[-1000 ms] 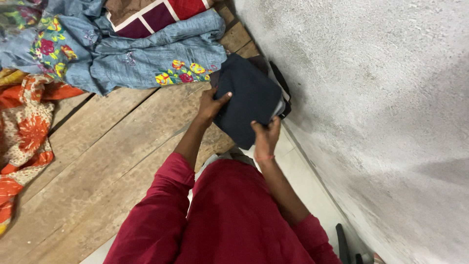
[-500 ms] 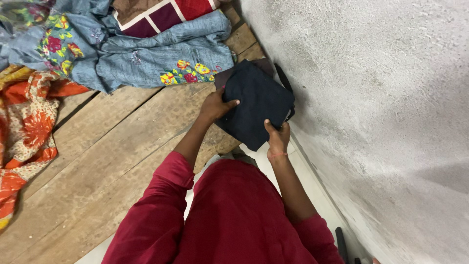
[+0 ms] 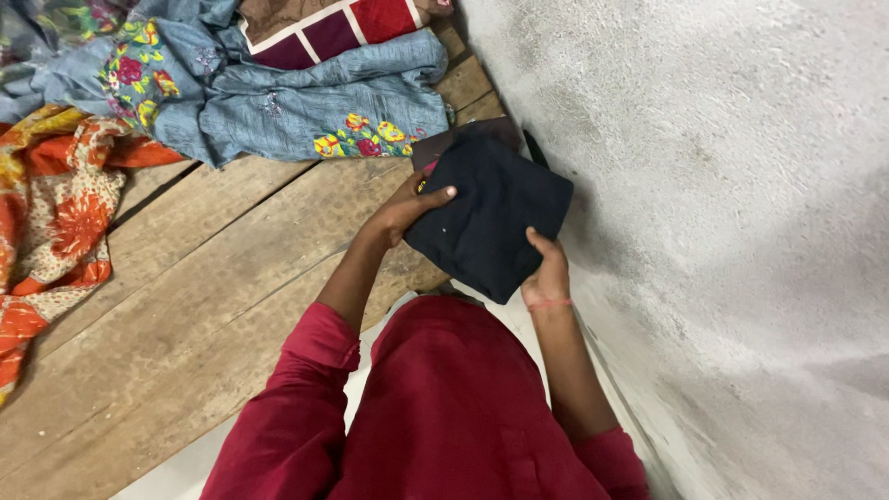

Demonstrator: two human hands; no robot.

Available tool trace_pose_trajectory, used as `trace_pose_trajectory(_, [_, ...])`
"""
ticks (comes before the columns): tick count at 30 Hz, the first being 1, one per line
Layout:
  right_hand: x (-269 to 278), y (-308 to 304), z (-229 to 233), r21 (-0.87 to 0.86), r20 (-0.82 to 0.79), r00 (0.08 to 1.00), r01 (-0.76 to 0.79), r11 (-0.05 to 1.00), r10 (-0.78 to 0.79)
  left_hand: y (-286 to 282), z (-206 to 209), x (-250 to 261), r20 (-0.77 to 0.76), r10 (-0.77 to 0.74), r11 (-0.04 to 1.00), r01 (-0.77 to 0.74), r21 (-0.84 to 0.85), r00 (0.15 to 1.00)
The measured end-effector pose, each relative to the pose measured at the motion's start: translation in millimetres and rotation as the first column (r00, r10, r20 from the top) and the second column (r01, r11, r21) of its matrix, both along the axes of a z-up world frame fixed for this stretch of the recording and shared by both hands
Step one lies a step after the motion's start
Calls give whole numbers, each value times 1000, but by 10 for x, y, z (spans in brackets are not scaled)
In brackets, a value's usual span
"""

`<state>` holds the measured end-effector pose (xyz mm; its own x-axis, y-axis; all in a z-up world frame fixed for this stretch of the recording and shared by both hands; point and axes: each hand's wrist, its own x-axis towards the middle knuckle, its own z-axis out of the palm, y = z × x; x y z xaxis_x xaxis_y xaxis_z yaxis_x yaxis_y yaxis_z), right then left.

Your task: The person picks up several already-folded items of clothing from a wooden bench by hand and places them one by one into a storage shelf.

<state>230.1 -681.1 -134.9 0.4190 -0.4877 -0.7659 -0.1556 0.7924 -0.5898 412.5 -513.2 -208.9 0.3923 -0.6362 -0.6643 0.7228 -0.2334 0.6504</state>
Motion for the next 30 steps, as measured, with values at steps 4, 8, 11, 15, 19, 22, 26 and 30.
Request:
trace_pose_trajectory(4, [45, -86, 238, 150, 83, 995, -75, 986, 63, -8, 83, -61, -272, 51, 995, -73, -70, 961])
trace_pose_trajectory(8, [23, -151, 419, 139, 131, 986, -117, 983, 99, 22, 144, -139, -451, 21, 965, -135, -223, 893])
trace_pose_trajectory(11, [-35, -184, 509, 27, 125, 984, -134, 991, 130, 70, 347, -167, -393, -23, 952, -99, -288, 919])
trace_pose_trajectory(15, [-60, -267, 579, -27, 227, 962, -147, 989, 149, 70, 737, -258, -269, 2, 945, -89, -313, 963])
trace_pose_trajectory(19, [-35, -325, 726, -70, 335, 928, -146, 987, 161, 26, 1087, -391, -209, 120, 921, -187, -341, 970])
trace_pose_trajectory(22, [-78, -336, 953, -86, 382, 907, -155, 984, 177, -33, 1369, -502, -203, 215, 852, -285, -440, 955])
trace_pose_trajectory(26, [-172, -369, 1202, -137, 515, 823, -199, 970, 242, -98, 1762, -691, -120, 274, 819, -296, -491, 954])
trace_pose_trajectory(30, [-239, -386, 1275, -208, 623, 695, -296, 932, 360, -67, 1996, -951, -52, 343, 791, -318, -522, 938])
